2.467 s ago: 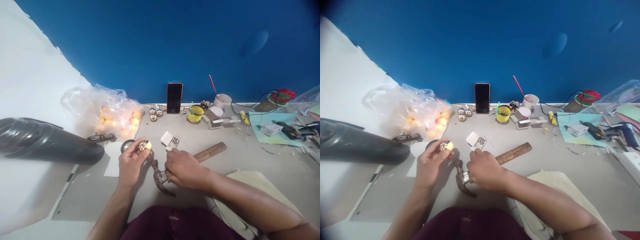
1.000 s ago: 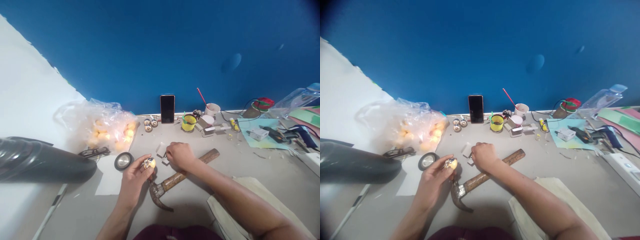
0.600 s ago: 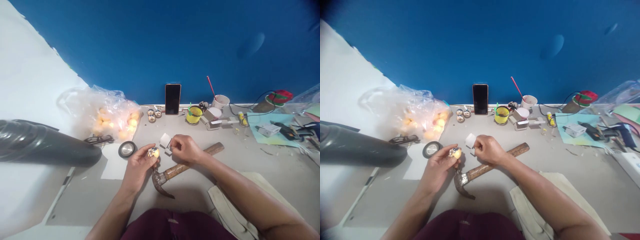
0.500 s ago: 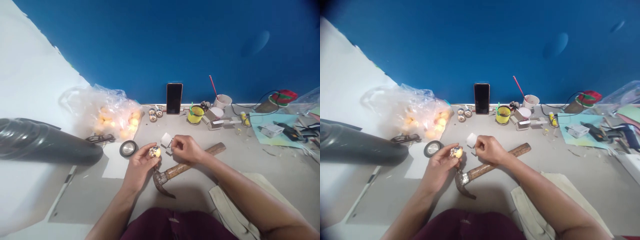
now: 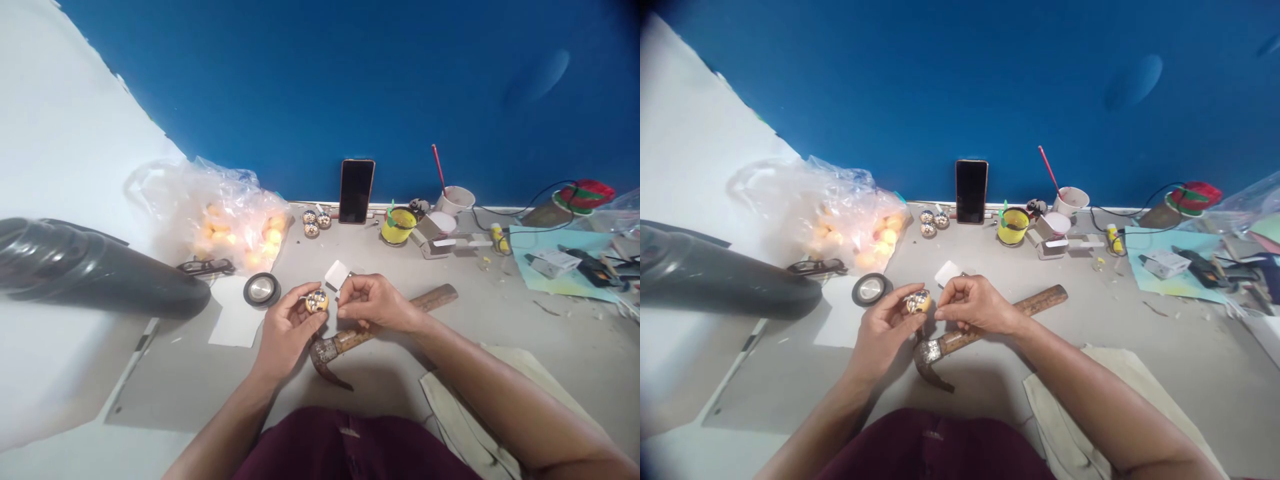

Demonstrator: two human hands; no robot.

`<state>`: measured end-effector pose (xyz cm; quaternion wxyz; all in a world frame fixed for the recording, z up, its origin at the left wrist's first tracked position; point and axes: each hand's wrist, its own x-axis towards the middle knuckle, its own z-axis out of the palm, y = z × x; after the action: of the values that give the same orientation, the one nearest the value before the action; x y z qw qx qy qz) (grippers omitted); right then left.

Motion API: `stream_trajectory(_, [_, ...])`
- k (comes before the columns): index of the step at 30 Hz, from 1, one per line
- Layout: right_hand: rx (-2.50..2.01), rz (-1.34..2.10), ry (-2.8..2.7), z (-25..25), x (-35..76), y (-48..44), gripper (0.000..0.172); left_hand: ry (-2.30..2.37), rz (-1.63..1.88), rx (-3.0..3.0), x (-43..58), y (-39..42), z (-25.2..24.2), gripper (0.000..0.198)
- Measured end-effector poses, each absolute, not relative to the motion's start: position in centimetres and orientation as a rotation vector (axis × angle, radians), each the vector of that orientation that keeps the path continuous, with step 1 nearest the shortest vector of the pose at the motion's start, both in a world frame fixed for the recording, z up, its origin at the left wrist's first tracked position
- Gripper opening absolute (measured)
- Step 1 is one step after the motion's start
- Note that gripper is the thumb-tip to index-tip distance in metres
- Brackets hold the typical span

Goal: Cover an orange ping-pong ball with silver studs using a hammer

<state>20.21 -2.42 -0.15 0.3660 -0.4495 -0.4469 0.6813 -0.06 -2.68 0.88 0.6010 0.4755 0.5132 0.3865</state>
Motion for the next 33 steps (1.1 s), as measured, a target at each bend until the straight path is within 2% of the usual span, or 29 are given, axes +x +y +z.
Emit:
stream_trajectory(4, [-1.095, 1.786, -1.065, -0.5, 20.0, -2.4, 0.039, 1.191, 0.895, 1.145, 0.1, -2.9, 0.8, 0.048])
stream_trajectory(9, [-1.017, 1.866, -1.052, -0.4, 19.8, -2.5, 0.036, 1.251, 0.924, 1.287, 0.2, -3.2, 0.3, 0.042])
stream_trajectory(15, [-1.064, 1.8, -1.05, -0.5, 19.6, -2.5, 0.033, 1.3, 0.967, 1.508, 0.0, -3.4, -0.1, 0.035])
stream_trajectory(33, [-1.092, 1.854, -0.982, -0.9, 19.6, -2.2, 0.03, 1.282, 0.871, 1.506, 0.1, -3.4, 0.3, 0.034])
